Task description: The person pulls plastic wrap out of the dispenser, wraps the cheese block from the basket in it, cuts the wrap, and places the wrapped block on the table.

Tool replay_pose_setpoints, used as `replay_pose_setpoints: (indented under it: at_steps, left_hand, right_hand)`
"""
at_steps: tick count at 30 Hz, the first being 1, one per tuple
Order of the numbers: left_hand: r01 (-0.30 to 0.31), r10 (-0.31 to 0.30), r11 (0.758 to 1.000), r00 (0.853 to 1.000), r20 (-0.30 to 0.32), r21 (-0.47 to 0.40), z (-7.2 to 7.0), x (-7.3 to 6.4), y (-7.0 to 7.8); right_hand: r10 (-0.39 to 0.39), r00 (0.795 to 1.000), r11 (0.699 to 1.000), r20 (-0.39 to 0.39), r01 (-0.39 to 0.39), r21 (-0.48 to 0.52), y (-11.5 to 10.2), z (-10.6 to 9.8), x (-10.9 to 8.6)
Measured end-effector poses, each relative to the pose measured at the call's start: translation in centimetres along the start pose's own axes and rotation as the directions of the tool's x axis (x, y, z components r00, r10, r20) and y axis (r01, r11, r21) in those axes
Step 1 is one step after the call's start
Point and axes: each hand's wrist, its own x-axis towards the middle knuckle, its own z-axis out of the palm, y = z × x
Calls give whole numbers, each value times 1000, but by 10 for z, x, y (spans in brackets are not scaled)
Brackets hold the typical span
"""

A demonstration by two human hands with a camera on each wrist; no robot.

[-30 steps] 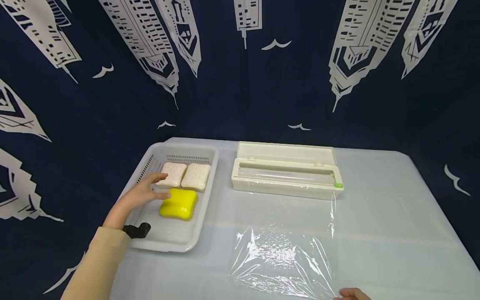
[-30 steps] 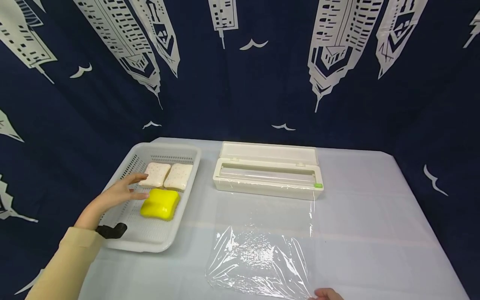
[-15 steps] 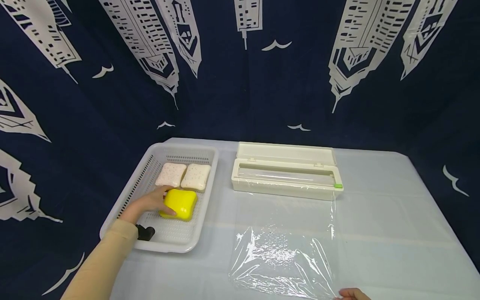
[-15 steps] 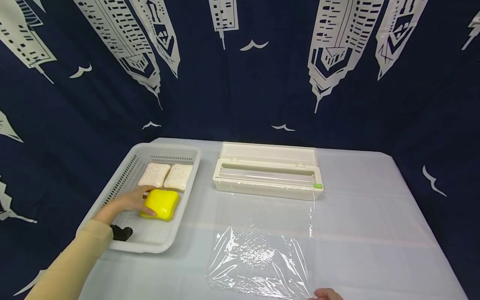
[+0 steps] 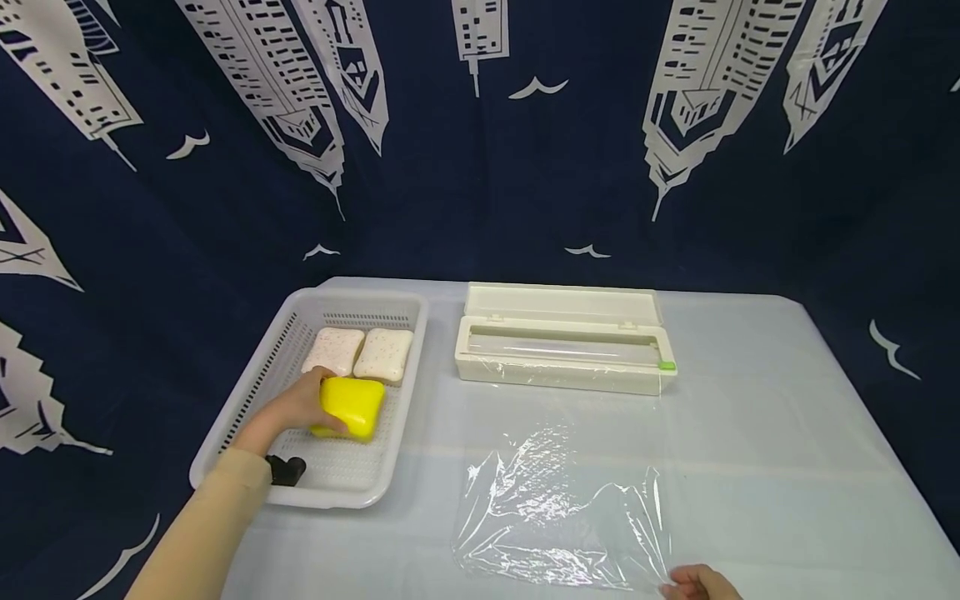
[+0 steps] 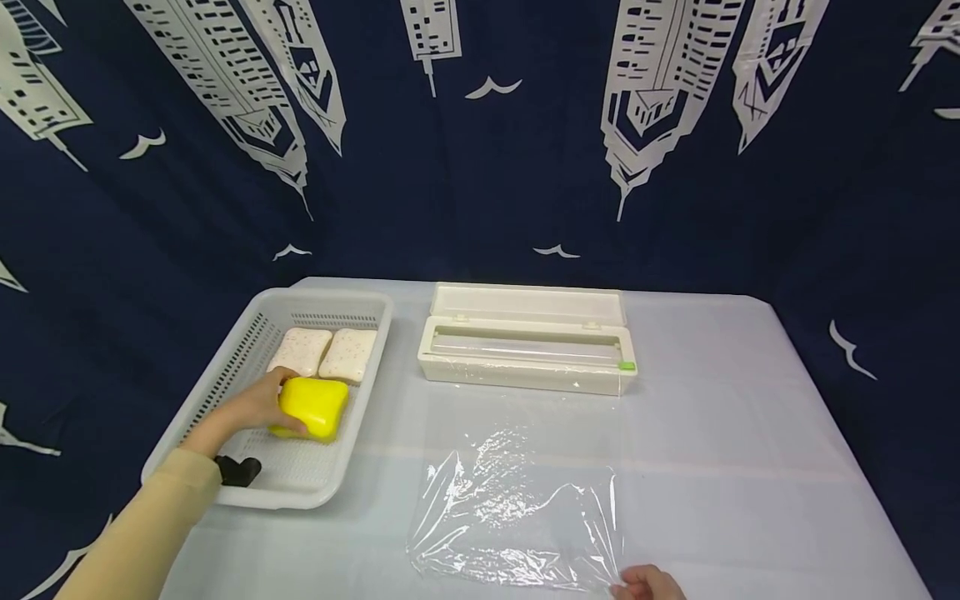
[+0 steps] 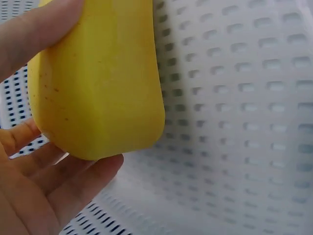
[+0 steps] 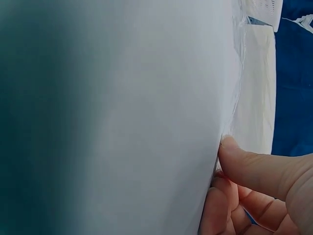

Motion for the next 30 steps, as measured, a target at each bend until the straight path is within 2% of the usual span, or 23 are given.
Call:
replay_pose_setpoints:
  at_steps: [3, 10, 14, 17, 21, 24, 27, 30]
  left_hand:
    - [-27, 27, 1000, 999, -46, -2, -8, -6, 4]
    - [-58, 45, 996, 983, -178, -68, -28, -32, 24]
    - [-102, 77, 990, 967, -245, -93, -33, -47, 41]
    - [-155, 122, 983, 950, -287, -95, -30, -57, 57]
    - [-192, 154, 977, 935, -321, -90, -18, -71, 85]
    - [-194, 152, 976, 931, -333, -99, -2, -82, 113]
    - [-206, 149, 968, 933, -328, -145, 24, -92, 141]
    - [-216, 150, 954, 944, -294, -207, 59, -95, 165]
  right_hand:
    - [-44, 998, 998, -34, 42, -39, -2, 1, 0]
    - [-61, 986, 991, -157, 41, -129, -10, 7, -6]
    - [-75, 981, 987, -178, 47, -156, -12, 8, -7]
    - [-71, 982, 987, -174, 44, -157, -12, 8, -7]
    - [-69, 982, 988, -175, 43, -149, -11, 7, -8]
    - [-75, 982, 988, -173, 49, -146, -13, 7, -8]
    - [-99, 981, 984, -169, 72, -161, -14, 6, -9]
    - [-118, 977, 979, -178, 84, -187, -16, 6, -9]
